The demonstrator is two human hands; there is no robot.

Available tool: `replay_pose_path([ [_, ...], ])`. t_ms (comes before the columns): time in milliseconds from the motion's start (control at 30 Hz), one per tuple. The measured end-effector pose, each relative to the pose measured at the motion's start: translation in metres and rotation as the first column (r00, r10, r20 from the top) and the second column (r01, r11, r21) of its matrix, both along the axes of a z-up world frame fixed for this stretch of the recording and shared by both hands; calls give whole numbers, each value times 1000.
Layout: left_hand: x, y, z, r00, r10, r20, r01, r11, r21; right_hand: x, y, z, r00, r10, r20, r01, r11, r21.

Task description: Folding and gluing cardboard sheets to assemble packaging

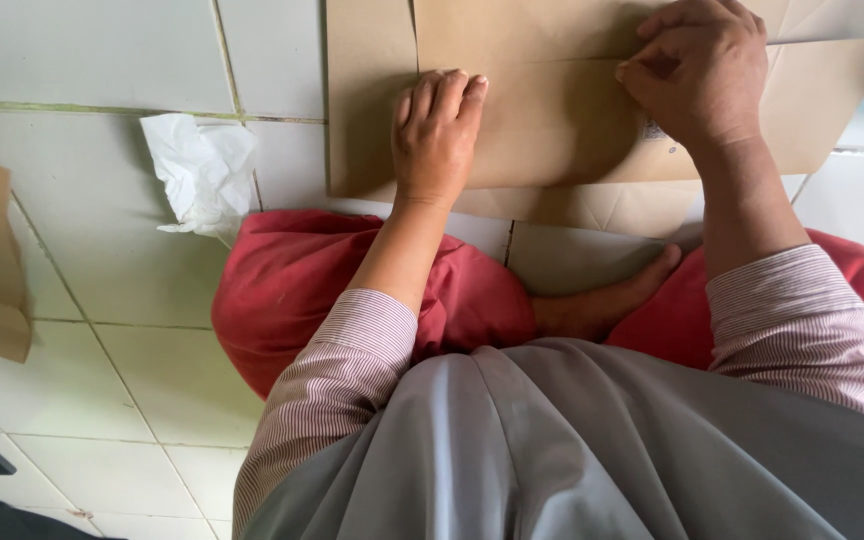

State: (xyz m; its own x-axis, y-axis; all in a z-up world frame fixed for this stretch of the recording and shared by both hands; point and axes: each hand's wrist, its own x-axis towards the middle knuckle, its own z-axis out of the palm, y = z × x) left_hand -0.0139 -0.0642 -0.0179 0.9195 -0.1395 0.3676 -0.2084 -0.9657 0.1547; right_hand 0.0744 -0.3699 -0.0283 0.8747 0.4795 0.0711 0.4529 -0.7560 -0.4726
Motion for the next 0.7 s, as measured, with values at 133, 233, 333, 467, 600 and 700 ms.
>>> replay_pose_path([
  [133, -1, -8, 6, 999, 37, -21, -33, 988, 153, -1, 2, -1, 1000, -27, 15, 27, 999, -28],
  [233, -8, -21, 0, 992, 48, -118, -17, 968, 251, 0, 2, -3, 999, -33, 28, 34, 998, -43],
  [333, -7, -37, 1, 972, 95, -214, -20, 944, 330, -2, 2, -5, 998, -37, 47, 40, 997, -59],
  [467, 3, -51, 9, 916, 146, -373, 7, 925, 379, -1, 4, -4, 997, -51, 65, 54, 998, -45],
  [600, -2, -54, 9, 899, 126, -419, 40, 929, 367, -2, 6, -2, 996, -45, 71, 49, 997, -55],
  [700, -2, -58, 11, 879, 134, -457, 72, 911, 407, -3, 7, -3, 995, -67, 77, 72, 996, -60],
])
